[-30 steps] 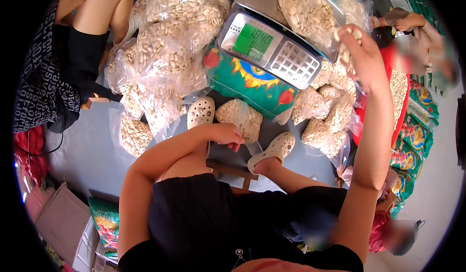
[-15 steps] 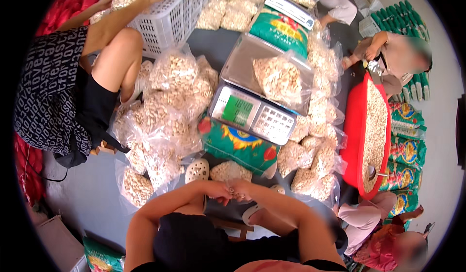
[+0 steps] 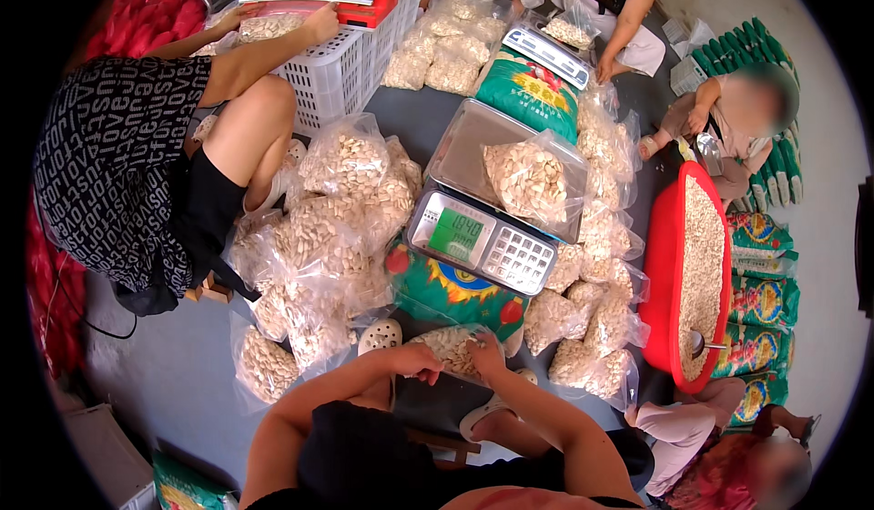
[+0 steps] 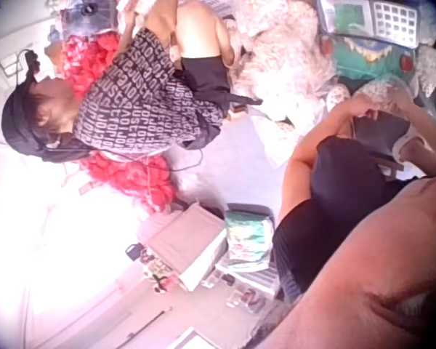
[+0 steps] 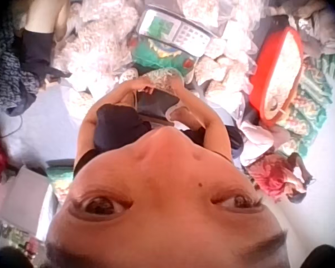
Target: The person scoops peanuts from a large red sack into small plastic bags, weighs each bag on a digital scale, and places the weighed bags on the table. The process is repeated continuously with multiple bags.
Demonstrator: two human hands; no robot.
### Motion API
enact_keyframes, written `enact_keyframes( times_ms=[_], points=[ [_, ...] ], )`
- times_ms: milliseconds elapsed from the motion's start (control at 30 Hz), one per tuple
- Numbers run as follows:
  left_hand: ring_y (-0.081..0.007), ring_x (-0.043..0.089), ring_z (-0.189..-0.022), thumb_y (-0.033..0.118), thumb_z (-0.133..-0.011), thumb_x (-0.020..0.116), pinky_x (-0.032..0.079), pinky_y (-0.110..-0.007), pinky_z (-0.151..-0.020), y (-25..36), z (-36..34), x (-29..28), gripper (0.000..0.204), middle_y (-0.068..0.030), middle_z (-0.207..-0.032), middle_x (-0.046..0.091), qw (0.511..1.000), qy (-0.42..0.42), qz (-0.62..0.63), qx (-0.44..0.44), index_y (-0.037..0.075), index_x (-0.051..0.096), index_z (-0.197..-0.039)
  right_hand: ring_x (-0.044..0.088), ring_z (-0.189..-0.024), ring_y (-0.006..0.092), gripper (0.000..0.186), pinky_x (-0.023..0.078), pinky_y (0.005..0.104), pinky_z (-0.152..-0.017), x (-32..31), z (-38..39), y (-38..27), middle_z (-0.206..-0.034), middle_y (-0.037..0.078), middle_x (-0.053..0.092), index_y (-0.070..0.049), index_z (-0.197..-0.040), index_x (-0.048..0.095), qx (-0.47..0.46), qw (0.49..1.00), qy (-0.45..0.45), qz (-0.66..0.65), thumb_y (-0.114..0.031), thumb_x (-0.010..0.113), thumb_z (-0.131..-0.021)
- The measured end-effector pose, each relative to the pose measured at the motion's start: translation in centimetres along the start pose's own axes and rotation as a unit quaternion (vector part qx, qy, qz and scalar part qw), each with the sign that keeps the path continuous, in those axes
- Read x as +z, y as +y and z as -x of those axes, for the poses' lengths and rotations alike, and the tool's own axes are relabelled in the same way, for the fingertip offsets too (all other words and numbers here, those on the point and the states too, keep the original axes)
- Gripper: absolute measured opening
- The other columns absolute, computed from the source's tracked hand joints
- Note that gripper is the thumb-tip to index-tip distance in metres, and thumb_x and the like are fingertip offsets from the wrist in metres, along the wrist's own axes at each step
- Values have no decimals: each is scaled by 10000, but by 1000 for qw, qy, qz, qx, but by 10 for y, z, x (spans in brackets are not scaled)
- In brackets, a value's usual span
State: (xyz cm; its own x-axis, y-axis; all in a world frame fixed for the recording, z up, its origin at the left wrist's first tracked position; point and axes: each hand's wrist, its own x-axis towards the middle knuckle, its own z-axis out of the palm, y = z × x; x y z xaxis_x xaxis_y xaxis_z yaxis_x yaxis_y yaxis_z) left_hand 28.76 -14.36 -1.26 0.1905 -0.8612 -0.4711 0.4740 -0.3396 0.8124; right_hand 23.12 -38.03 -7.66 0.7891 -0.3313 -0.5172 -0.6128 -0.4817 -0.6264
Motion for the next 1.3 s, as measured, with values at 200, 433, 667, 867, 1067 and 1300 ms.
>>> enact_keyframes(
  times_ms=[200,433,667,867,1067,1300],
  points=[
    [-105,490,-516,330,-872,479,383,-267,-485,2,1,5,376,-10,-573,542,998,-26,-44,-42,68,692,-708,617,-757,287,245,461,402,-710,-10,20,-44,-772,157,638,-26,-911,616,-28,980,-182,69,-229,508,-825],
    [-107,524,-605,349,-875,492,410,-259,-556,13,5,3,379,-17,-647,587,993,-33,-74,-80,61,697,-739,582,-610,196,189,449,313,-496,5,17,-41,-702,99,586,-25,-759,594,-38,943,-330,-1,-183,503,-808],
    [-101,517,-622,327,-872,497,404,-254,-554,13,1,5,360,-12,-653,586,992,-52,-62,-95,58,693,-735,521,-608,111,187,348,228,-435,2,35,-62,-691,10,523,-78,-788,542,393,792,-298,-361,-241,492,-865],
    [-113,528,-618,338,-865,483,415,-266,-568,7,-4,6,373,-21,-648,595,989,-79,-82,-90,62,699,-738,400,-493,97,239,242,225,-409,-8,45,-72,-667,-13,460,-131,-769,514,296,855,-344,-250,-344,497,-878],
    [-123,542,-621,346,-865,474,425,-271,-581,17,-4,7,382,-25,-659,610,988,-79,-91,-101,61,702,-751,284,-445,54,327,192,224,-388,-50,54,-111,-639,-39,383,-140,-727,469,211,871,-436,-84,-414,481,-903],
    [-131,557,-655,366,-863,468,436,-280,-600,12,-6,7,397,-38,-694,622,985,-85,-101,-107,66,703,-754,421,-503,73,294,345,232,-414,-89,55,-137,-703,-16,495,-91,-854,542,139,857,-469,-163,-381,510,-889]
  ],
)
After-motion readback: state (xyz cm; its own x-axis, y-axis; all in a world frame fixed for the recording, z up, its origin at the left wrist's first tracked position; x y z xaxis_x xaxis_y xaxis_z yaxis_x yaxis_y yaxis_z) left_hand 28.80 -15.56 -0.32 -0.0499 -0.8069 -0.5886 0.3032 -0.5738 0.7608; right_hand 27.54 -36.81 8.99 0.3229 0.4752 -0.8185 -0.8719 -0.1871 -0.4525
